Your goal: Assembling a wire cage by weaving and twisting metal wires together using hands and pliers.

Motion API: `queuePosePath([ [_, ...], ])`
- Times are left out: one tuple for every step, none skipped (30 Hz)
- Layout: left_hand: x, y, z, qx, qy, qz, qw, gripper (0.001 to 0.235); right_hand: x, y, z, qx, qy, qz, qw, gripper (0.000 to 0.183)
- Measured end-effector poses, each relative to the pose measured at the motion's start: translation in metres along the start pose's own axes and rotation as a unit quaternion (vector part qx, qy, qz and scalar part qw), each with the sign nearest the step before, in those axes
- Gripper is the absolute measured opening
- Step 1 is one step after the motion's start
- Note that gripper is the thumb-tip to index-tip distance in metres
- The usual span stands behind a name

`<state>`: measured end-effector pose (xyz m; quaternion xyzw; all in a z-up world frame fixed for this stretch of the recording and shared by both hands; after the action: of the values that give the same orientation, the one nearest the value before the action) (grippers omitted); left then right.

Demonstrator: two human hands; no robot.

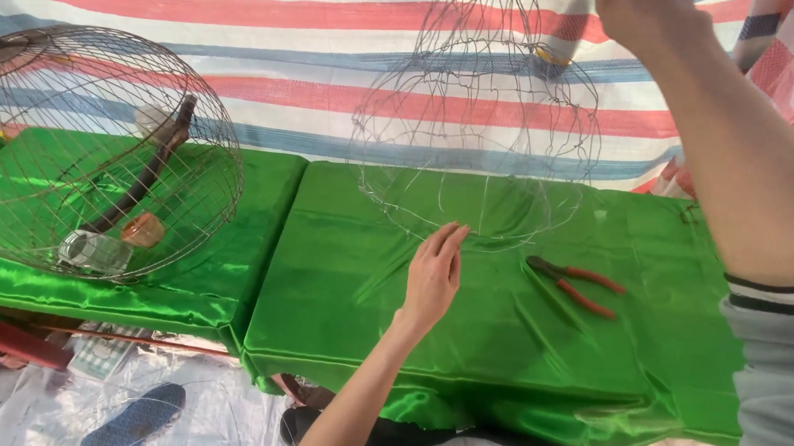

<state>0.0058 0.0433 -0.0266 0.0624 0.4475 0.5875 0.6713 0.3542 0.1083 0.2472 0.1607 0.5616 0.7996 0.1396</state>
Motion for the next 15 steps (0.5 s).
queuePosePath([
  [0.000, 0.003, -0.003, -0.027, -0.011, -0.020, 0.999, 0.043, 0.001, 0.001, 0.002, 0.003, 0.043, -0.052, 0.998, 0.023],
  [0.003, 0.000, -0.007, -0.027, -0.012, -0.021, 0.999, 0.043, 0.004, 0.004, 0.000, 0.002, 0.042, -0.053, 0.998, 0.023],
  [0.009, 0.002, -0.012, -0.061, -0.012, -0.070, 0.996, 0.042, 0.005, 0.008, -0.001, 0.001, 0.035, -0.010, 0.999, 0.020],
  [0.014, 0.003, -0.019, -0.093, -0.010, -0.120, 0.988, 0.042, 0.004, 0.010, -0.003, 0.002, 0.027, 0.034, 0.999, 0.020],
  [0.016, 0.000, -0.016, -0.092, -0.010, -0.122, 0.988, 0.042, -0.014, -0.001, 0.011, 0.003, 0.026, 0.033, 0.999, 0.020],
  [0.027, 0.001, -0.017, -0.115, 0.026, -0.138, 0.983, 0.035, -0.023, -0.016, 0.026, 0.004, 0.048, -0.061, 0.997, 0.019],
  [0.037, 0.001, -0.020, -0.137, 0.062, -0.154, 0.976, 0.028, -0.032, -0.032, 0.039, 0.007, 0.071, -0.153, 0.986, 0.027],
  [0.038, 0.003, -0.016, -0.138, 0.062, -0.154, 0.976, 0.028, -0.027, -0.029, 0.039, 0.006, 0.071, -0.154, 0.986, 0.027],
  [0.051, 0.000, -0.015, -0.127, 0.131, -0.179, 0.967, 0.027, -0.024, -0.028, 0.038, 0.016, 0.070, -0.133, 0.988, 0.026],
  [0.063, -0.004, -0.017, -0.115, 0.200, -0.203, 0.952, 0.026, -0.019, -0.028, 0.037, 0.028, 0.070, -0.112, 0.991, 0.024],
  [0.060, 0.000, -0.016, -0.115, 0.201, -0.203, 0.951, 0.026, -0.018, -0.027, 0.036, 0.029, 0.070, -0.112, 0.991, 0.024],
  [0.068, -0.006, -0.017, -0.096, 0.251, -0.296, 0.917, 0.027, -0.012, -0.024, 0.034, 0.012, 0.088, -0.154, 0.984, 0.025],
  [0.073, -0.014, -0.018, -0.076, 0.298, -0.385, 0.870, 0.028, -0.006, -0.021, 0.032, -0.005, 0.105, -0.196, 0.975, 0.029],
  [0.075, -0.008, -0.013, -0.076, 0.298, -0.385, 0.870, 0.028, -0.008, -0.022, 0.036, -0.004, 0.105, -0.196, 0.975, 0.029],
  [0.081, -0.015, -0.013, -0.089, 0.323, -0.507, 0.794, 0.033, -0.013, -0.027, 0.040, 0.009, 0.081, -0.287, 0.955, 0.027],
])
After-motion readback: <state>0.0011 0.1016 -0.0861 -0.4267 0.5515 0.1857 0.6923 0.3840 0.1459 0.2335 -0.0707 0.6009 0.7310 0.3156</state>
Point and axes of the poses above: each hand's wrist, its own z-axis towards the middle knuckle, its own y-axis out of the back of the hand, x = y × z, the point moved 9 cm from there along z, towards the middle knuckle, and after that the axes turned 10 degrees about x, right-handed, at the moved point
